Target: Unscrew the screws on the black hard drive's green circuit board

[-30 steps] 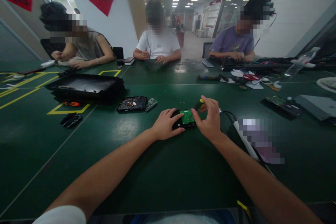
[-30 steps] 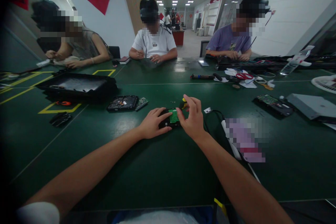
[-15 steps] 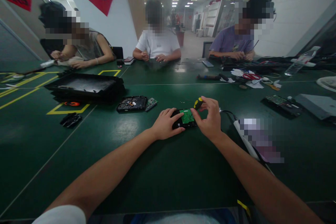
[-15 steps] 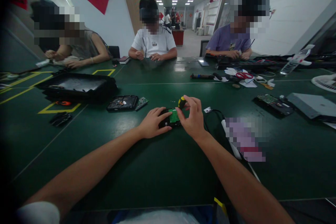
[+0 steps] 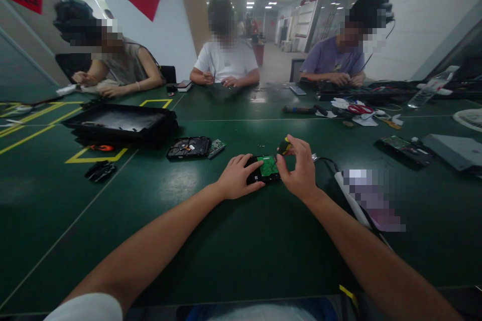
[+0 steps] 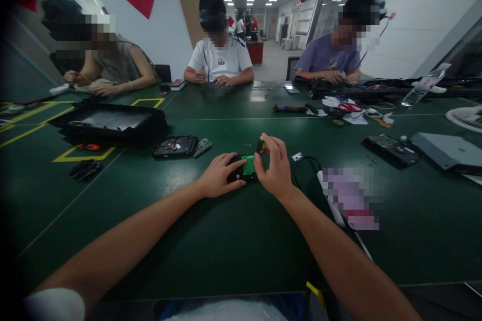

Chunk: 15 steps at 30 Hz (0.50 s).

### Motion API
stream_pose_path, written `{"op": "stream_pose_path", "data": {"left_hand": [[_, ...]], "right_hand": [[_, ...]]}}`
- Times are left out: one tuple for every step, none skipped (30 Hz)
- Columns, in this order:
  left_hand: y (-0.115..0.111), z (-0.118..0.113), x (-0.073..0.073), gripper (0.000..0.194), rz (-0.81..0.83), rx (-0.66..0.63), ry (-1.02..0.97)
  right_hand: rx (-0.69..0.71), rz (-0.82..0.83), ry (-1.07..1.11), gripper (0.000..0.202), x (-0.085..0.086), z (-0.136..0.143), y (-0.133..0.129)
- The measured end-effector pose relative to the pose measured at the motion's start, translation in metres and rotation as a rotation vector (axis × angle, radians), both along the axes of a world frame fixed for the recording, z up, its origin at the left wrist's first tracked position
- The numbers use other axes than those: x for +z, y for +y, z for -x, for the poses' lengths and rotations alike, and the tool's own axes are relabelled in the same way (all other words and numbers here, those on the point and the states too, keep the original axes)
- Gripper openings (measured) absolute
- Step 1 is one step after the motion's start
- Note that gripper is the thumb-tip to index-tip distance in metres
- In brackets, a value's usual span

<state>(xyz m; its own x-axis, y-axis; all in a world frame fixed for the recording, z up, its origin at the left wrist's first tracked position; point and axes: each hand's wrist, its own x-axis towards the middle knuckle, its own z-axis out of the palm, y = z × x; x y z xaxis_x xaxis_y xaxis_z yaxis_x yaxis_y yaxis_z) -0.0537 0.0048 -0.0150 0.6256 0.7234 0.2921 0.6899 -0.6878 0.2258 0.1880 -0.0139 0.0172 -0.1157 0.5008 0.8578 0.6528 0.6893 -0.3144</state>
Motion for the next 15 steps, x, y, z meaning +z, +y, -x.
{"op": "stream_pose_path", "data": {"left_hand": [[0.0001, -0.0001, 0.0001, 0.077, -0.001, 0.0, 0.002], [0.0001, -0.0001, 0.0003, 0.077, -0.002, 0.0, 0.004], [0.0001, -0.0002, 0.0005, 0.078, -0.003, -0.002, 0.007], [0.0001, -0.0002, 0.0008, 0.078, -0.003, -0.005, 0.008], [0.0001, -0.0002, 0.0009, 0.078, -0.002, -0.008, 0.009], [0.0002, -0.0001, 0.0008, 0.078, -0.001, -0.011, 0.005], [0.0002, -0.0001, 0.0006, 0.077, -0.001, -0.012, 0.0], [0.0002, -0.0001, 0.0002, 0.077, -0.001, -0.012, -0.006], [0.0003, -0.0001, -0.0002, 0.077, -0.001, -0.011, -0.01], [0.0003, -0.0001, -0.0006, 0.077, -0.001, -0.01, -0.013], [0.0004, -0.0001, -0.0008, 0.077, 0.001, -0.008, -0.015], [0.0004, -0.0001, -0.0009, 0.077, 0.003, -0.007, -0.017], [0.0003, -0.0001, -0.0007, 0.077, 0.005, -0.008, -0.019], [0.0002, -0.0001, -0.0003, 0.077, 0.008, -0.009, -0.022], [0.0, -0.0001, 0.0003, 0.077, 0.011, -0.009, -0.023]], "right_hand": [[0.003, 0.0, 0.002, 0.067, -0.0005, -0.0001, 0.0003], [0.0, -0.001, 0.005, 0.068, -0.001, -0.0002, 0.0007], [-0.008, -0.004, 0.007, 0.069, -0.0014, -0.0003, 0.001], [-0.018, -0.007, 0.008, 0.069, -0.0016, -0.0003, 0.0011], [-0.027, -0.01, 0.007, 0.069, -0.0016, -0.0002, 0.001], [-0.029, -0.011, 0.002, 0.069, -0.0013, -0.0001, 0.0008], [-0.027, -0.011, -0.004, 0.069, -0.0008, 0.0001, 0.0004], [-0.023, -0.009, -0.009, 0.069, -0.0003, 0.0005, -0.0001], [-0.017, -0.007, -0.012, 0.069, 0.0002, 0.0008, -0.0005], [-0.012, -0.005, -0.015, 0.07, 0.0005, 0.001, -0.0009], [-0.012, -0.006, -0.015, 0.07, 0.0006, 0.0011, -0.0011], [-0.016, -0.007, -0.012, 0.069, 0.0005, 0.0011, -0.0012], [-0.024, -0.008, -0.007, 0.069, 0.0003, 0.0009, -0.0012], [-0.032, -0.008, 0.001, 0.069, 0.0001, 0.0006, -0.0012], [-0.039, -0.008, 0.008, 0.069, -0.0001, 0.0003, -0.0013]]}}
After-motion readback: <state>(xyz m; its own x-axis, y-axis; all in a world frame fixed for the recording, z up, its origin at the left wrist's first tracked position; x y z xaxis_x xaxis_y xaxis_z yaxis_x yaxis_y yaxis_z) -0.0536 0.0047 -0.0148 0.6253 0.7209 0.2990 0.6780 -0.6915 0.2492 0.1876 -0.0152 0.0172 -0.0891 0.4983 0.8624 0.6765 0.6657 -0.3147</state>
